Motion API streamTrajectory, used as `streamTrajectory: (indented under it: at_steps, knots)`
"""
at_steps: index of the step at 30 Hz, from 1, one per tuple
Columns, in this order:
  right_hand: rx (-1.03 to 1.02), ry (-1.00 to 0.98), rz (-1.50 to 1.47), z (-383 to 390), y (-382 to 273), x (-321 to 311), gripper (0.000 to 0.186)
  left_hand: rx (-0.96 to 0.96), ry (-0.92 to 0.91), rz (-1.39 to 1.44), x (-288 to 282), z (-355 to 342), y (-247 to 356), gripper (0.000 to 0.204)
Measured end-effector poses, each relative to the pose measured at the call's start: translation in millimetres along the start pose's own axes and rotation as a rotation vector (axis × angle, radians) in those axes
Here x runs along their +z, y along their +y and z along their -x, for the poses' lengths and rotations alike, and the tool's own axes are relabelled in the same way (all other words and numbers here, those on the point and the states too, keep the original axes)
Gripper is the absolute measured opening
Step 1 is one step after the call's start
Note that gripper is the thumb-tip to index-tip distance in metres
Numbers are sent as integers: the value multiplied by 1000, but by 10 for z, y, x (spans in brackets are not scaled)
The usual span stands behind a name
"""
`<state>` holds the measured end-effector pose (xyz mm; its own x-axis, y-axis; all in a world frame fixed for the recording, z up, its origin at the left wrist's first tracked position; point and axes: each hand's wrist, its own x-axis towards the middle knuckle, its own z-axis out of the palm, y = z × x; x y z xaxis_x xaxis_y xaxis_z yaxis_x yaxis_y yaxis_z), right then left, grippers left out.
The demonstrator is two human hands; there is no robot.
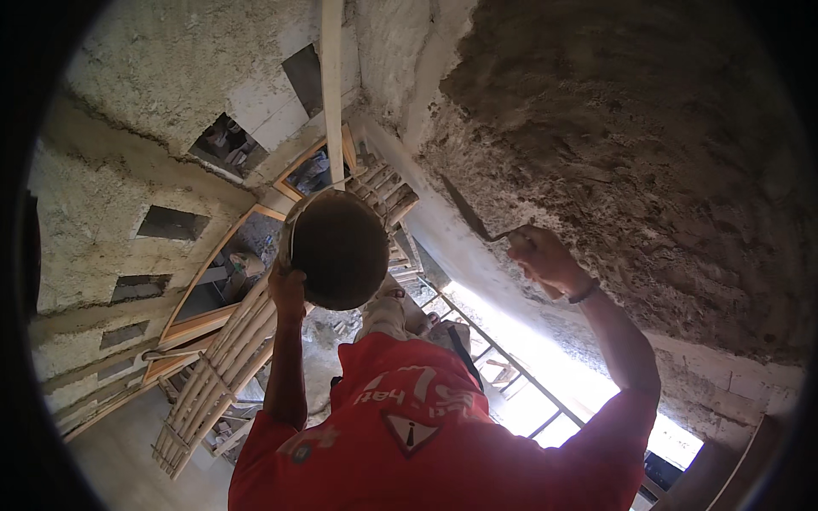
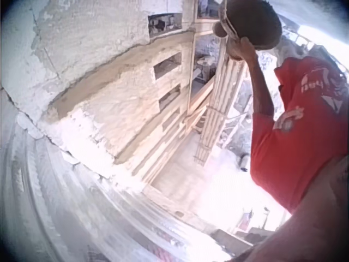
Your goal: The person applies wet plaster from a bucket onto a ceiling using a trowel and then smooths the surface with a long wooden board.
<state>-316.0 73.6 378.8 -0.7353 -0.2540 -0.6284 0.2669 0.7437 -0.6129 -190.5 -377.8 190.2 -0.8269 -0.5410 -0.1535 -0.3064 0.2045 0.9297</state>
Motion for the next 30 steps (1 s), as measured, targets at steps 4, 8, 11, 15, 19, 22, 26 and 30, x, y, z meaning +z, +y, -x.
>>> streamTrajectory:
  at_steps: [4, 8, 11, 15, 19, 22, 26, 30]
  knots:
    - [-156, 296, -8, -458, 248, 382, 27, -97, 47, 337, 304, 235, 769, 44]
    - [-198, 486, 126, -1332, 540, 205, 32, -177, -36, 425, 273, 364, 776, 49]
    - [-234, 616, 296, -1956, 707, 114, 35, -244, -38, 409, 148, 486, 899, 50]
    - [-148, 649, 306, -2324, 648, -54, 46, -245, 30, 334, -56, 631, 791, 51]
    - [-153, 741, 355, -2313, 748, -239, 49, -203, 62, 245, -285, 715, 681, 50]
    - [-167, 754, 362, -2109, 801, -348, 51, -151, 92, 280, -411, 740, 583, 51]
    - [-187, 776, 358, -1607, 685, -401, 53, -130, 122, 259, -552, 772, 416, 56]
    - [-171, 862, 351, -1201, 655, -465, 49, -104, 122, 258, -578, 792, 394, 57]
